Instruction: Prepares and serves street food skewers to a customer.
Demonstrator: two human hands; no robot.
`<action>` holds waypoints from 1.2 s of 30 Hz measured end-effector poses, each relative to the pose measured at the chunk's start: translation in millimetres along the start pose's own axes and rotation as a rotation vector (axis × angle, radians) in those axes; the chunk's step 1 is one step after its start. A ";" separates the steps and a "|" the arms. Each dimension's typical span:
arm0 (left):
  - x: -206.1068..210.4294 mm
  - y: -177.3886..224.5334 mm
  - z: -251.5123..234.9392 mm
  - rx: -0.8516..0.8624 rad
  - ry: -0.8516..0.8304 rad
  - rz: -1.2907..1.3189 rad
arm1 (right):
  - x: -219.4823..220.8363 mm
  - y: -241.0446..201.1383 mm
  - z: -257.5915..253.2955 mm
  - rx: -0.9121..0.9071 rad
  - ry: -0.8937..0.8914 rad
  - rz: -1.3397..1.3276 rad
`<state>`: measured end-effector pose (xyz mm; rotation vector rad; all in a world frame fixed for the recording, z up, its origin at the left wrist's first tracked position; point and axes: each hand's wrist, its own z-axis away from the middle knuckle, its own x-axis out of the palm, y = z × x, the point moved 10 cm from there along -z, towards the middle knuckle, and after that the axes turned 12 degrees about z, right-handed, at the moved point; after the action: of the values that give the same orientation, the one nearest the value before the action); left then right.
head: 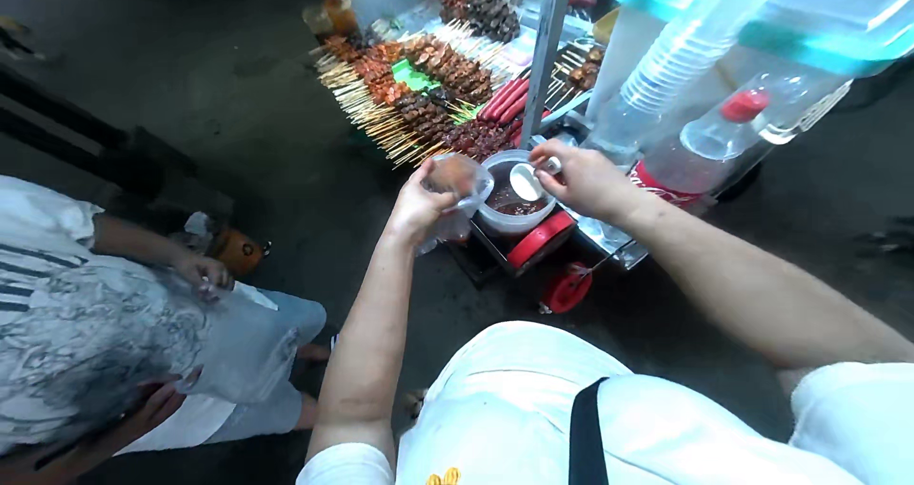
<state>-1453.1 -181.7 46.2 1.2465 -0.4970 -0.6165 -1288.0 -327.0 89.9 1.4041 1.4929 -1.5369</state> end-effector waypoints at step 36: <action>-36.4 39.2 91.5 0.433 -0.201 -0.190 | 32.3 -173.3 -60.4 -0.326 -0.352 -0.826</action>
<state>-1533.7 -214.8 106.6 1.6639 -0.7103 -0.8277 -1438.7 -224.9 129.9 0.2856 2.0834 -1.7467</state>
